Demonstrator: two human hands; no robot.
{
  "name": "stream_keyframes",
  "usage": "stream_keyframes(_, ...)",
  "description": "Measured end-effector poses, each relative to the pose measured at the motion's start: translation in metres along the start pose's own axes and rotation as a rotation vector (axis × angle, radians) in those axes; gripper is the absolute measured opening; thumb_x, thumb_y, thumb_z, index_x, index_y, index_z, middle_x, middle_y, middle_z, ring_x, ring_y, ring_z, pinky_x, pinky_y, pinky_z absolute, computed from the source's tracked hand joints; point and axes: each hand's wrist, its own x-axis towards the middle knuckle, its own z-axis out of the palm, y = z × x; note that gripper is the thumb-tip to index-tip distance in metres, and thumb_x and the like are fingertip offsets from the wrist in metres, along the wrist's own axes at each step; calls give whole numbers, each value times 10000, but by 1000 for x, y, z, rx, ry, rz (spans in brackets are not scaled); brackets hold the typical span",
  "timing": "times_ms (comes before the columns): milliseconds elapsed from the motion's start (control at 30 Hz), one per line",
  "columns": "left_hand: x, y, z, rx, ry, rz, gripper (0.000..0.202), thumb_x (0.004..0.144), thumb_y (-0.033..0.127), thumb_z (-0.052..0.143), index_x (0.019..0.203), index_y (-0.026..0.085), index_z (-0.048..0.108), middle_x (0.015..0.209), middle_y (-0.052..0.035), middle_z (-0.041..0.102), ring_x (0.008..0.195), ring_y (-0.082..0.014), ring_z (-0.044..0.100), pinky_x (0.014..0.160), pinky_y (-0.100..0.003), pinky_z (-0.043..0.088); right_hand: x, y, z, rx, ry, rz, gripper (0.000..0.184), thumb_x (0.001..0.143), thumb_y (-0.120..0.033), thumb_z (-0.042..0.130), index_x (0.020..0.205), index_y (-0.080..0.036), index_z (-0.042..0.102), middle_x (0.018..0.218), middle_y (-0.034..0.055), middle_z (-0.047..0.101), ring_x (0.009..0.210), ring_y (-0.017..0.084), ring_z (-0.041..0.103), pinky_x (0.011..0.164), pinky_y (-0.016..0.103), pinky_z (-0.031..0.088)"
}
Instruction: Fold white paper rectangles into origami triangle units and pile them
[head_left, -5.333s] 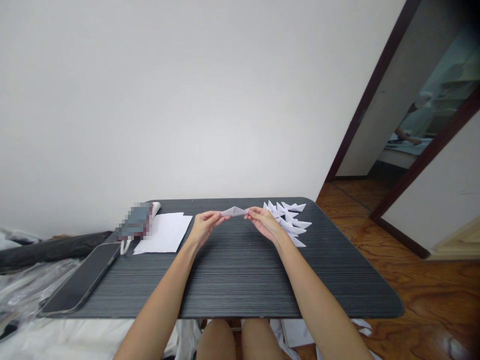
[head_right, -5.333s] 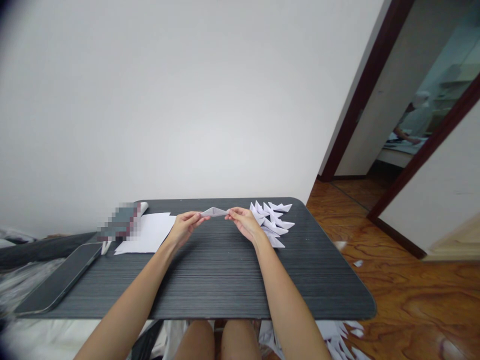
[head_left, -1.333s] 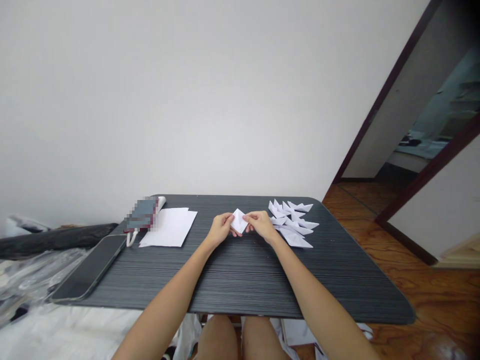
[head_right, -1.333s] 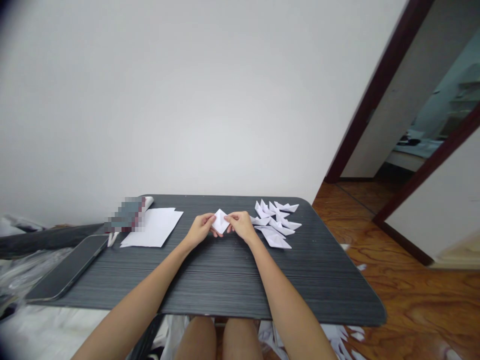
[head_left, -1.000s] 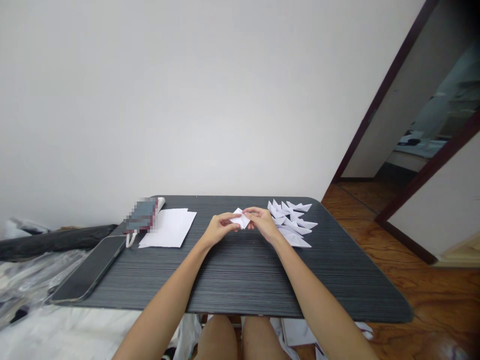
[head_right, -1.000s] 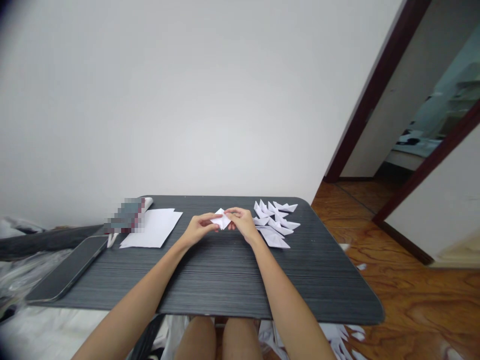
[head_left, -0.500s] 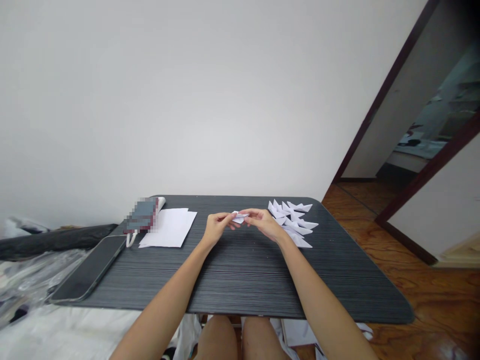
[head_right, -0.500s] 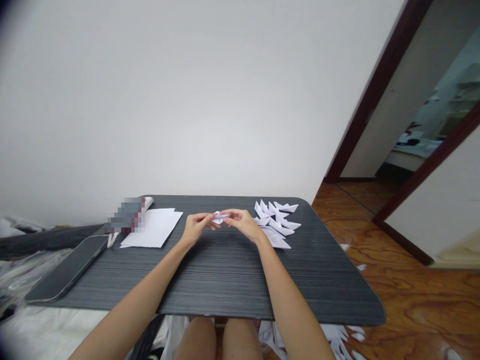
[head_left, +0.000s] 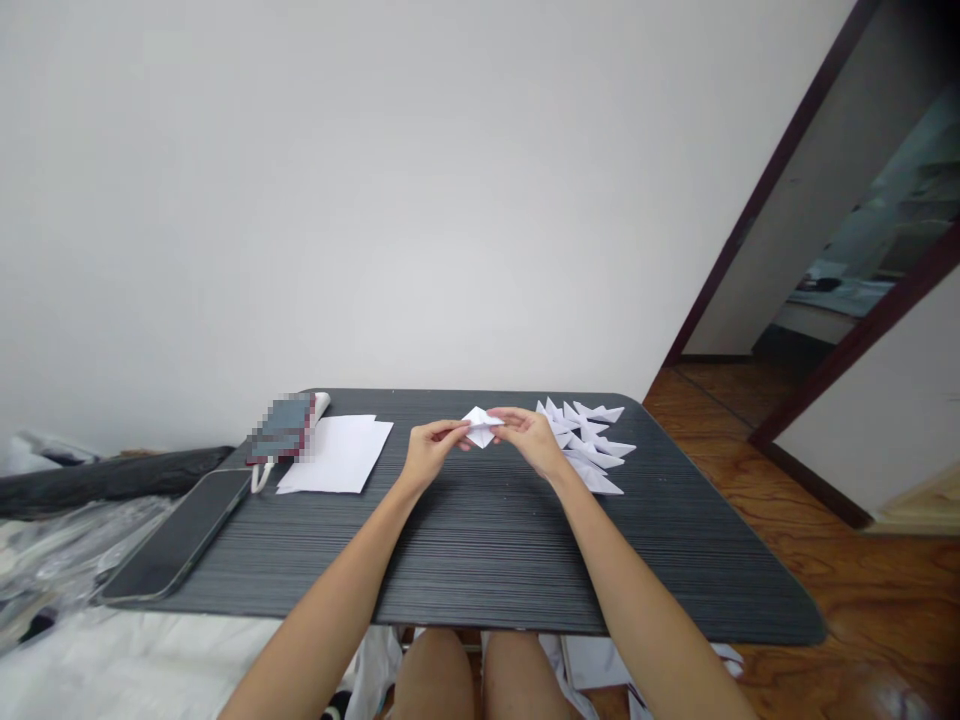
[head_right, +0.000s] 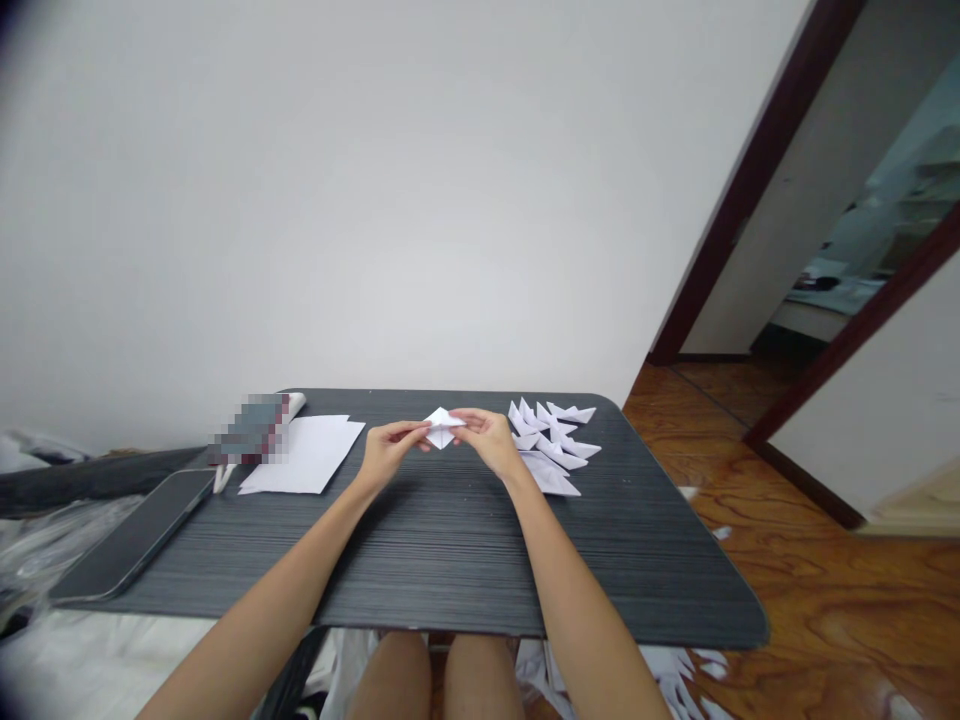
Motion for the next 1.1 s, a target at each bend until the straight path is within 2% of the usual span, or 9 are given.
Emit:
stream_keyframes(200,3,-4,-2,-26,61,14,222,649,296,610,775,122,664,698,-49,661,563,-141,600,593,-259,491,0,-2,-2,-25,9,-31,188,593,-250,651,745,-155,595,661,18,633,537,117,572,578,274,460)
stream_keyframes(433,3,-6,-2,-15,99,18,217,626,316,621,717,123,665,679,-47,658,569,-141,586,585,-260,483,-1,0,-4,-68,-7,-9,180,549,-262,676,661,-142,602,665,28,624,587,127,567,609,286,456)
stream_keyframes(567,1,-7,0,6,71,4,219,644,322,607,717,122,660,671,-45,655,557,-136,581,578,-253,478,-3,-2,2,-34,-23,18,214,553,-312,674,670,-157,585,666,15,611,604,126,553,617,284,445)
stream_keyframes(667,0,-7,2,5,61,3,235,656,337,593,722,119,651,661,-45,650,552,-136,580,575,-255,478,-4,-1,7,13,17,27,246,541,-350,679,610,-158,541,646,18,602,595,126,539,578,270,435)
stream_keyframes(867,0,-4,5,-66,-13,-5,220,671,313,587,762,114,607,671,-35,631,568,-119,574,583,-244,476,-4,2,10,165,-22,34,277,543,-306,687,543,-156,455,838,44,622,730,144,564,696,299,429)
stream_keyframes(1000,-1,-2,5,-51,-106,-9,272,665,301,598,853,105,596,654,-37,623,560,-115,565,582,-244,466,-4,2,8,109,-19,21,191,557,-269,675,663,-163,556,759,21,623,695,134,563,690,294,426)
stream_keyframes(1100,-1,-2,4,19,-97,24,243,681,309,579,804,105,624,643,-39,613,526,-101,536,554,-234,449,-3,2,8,6,-30,31,195,546,-250,675,706,-154,615,703,21,622,675,139,558,690,299,424)
